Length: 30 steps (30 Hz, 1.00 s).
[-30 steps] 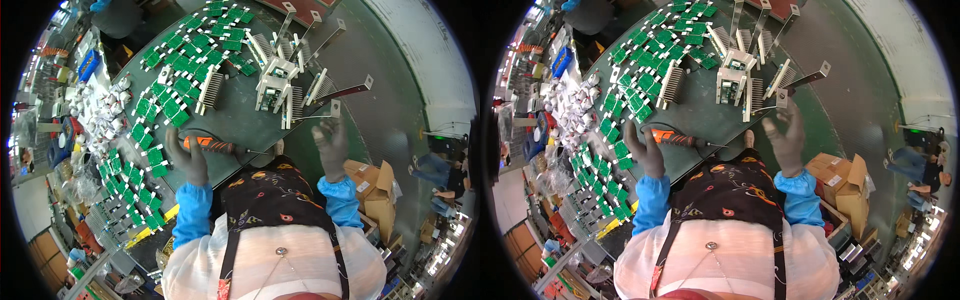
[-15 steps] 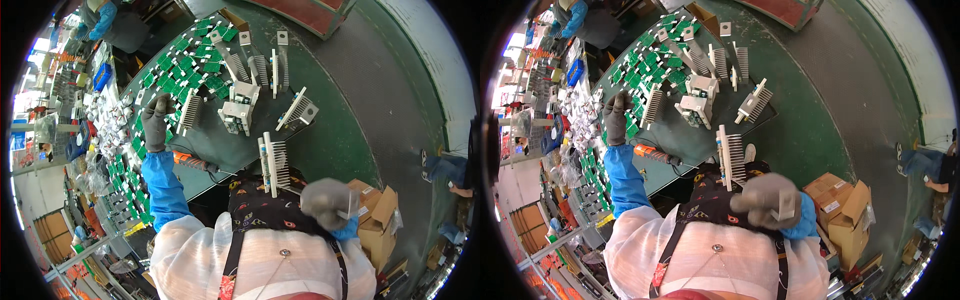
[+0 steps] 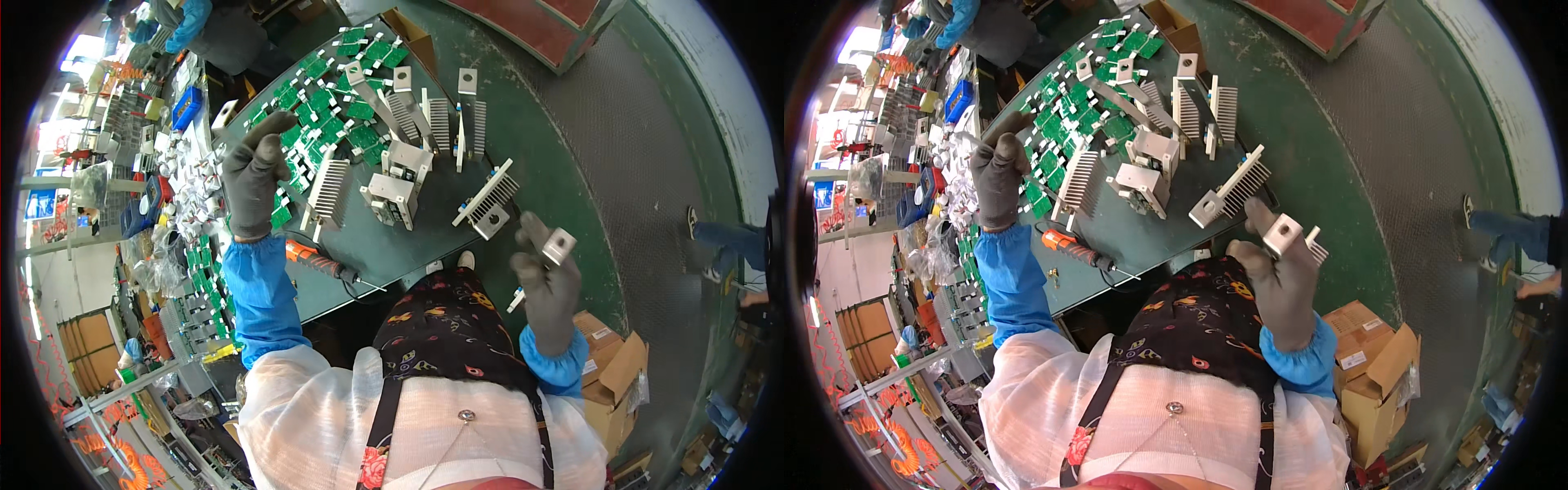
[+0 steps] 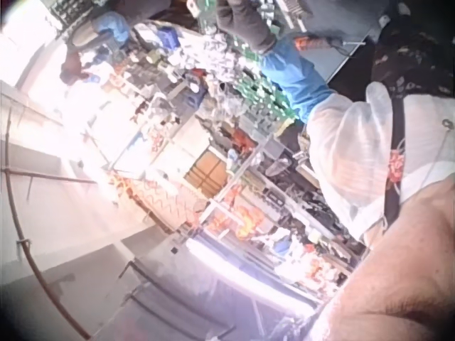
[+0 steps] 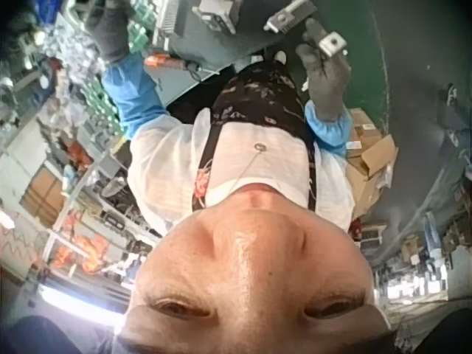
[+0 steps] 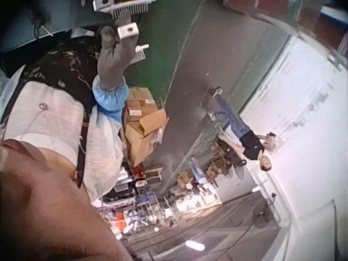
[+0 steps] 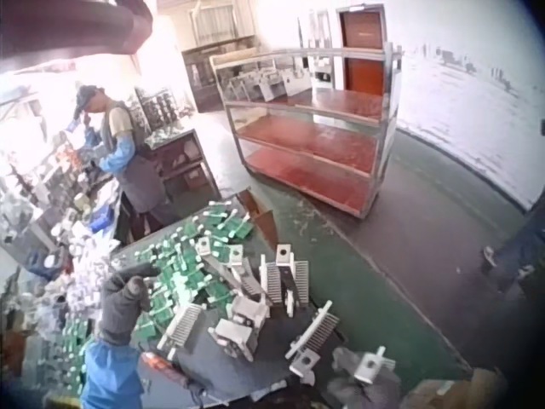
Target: The person assembles electronic components and metal brackets onto printed circuit boards by attaching parts and securing them with screws using an electric screwdriver.
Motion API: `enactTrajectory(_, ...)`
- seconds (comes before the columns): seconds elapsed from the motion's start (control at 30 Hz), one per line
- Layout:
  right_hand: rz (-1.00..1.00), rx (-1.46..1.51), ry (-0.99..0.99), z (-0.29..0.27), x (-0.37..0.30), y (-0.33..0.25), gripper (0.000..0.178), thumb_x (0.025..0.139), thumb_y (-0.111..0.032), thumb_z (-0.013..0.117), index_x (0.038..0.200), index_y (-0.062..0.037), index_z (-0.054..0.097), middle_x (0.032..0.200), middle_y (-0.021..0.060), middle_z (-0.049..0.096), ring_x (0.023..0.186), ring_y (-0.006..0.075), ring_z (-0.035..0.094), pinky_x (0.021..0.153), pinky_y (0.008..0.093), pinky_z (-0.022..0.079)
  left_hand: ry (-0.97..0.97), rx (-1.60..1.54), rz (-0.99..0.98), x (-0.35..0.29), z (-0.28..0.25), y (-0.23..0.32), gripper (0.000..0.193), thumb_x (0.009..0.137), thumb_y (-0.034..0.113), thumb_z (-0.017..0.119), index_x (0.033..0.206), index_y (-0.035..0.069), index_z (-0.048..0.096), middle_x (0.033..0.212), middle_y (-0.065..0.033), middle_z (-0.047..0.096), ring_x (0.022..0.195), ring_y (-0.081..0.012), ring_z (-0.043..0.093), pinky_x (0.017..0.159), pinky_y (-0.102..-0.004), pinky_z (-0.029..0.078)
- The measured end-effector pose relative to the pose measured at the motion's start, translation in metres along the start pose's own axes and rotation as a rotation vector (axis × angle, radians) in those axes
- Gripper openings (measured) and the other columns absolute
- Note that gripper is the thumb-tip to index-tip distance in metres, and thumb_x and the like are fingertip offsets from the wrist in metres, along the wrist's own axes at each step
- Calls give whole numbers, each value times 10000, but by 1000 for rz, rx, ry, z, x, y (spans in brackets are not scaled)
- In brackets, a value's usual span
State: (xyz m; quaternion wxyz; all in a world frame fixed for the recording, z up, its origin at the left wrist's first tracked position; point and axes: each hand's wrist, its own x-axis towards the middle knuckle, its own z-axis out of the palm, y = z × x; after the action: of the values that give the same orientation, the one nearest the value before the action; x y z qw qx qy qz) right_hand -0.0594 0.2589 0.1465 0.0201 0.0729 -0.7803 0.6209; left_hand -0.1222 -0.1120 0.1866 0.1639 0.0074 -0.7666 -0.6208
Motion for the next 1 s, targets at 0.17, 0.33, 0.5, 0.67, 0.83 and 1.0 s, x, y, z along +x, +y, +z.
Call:
enactTrajectory(0.17,-120,-156,-58,43,24,19,414,810,-265,723,1134,-26,624,1055,85,605,861,204,640,734,294,513,31,-21,66,9,17,20,595,841,414,677,1203,-48,581,935,-91,683,518,-31,445,465,-188,354)
enactTrajectory(0.33,24,29,-52,58,28,30,273,848,-215,695,1028,-12,661,878,63,652,746,163,626,686,282,497,11,-12,139,10,26,25,448,768,214,773,1109,-44,639,1043,-106,678,644,-66,570,551,-195,457)
enactTrajectory(0.5,201,103,56,5,51,22,217,934,-213,592,946,-9,664,773,17,627,706,79,559,634,237,443,-111,-160,64,40,41,-13,404,772,142,763,1130,-2,643,1099,-71,664,690,-40,543,578,-205,445)
enactTrajectory(0.67,-175,128,-21,-6,104,29,262,961,-216,547,929,19,659,767,33,638,686,79,569,614,245,450,-218,11,154,55,68,-19,597,796,124,741,1340,71,501,1022,30,641,871,-47,551,751,-239,493)
enactTrajectory(0.83,33,186,-433,-8,153,15,287,938,-216,577,1132,-4,592,743,14,573,679,80,548,590,260,473,-294,224,105,67,78,-8,720,750,160,770,1387,78,446,991,34,648,870,-26,509,797,-231,474)
enactTrajectory(1.0,216,52,-616,-11,199,6,323,902,-185,609,1172,-11,580,811,43,587,705,82,539,632,269,478,-314,245,-3,71,92,7,833,651,193,837,1385,108,453,1048,-52,674,940,-74,566,847,-260,473)
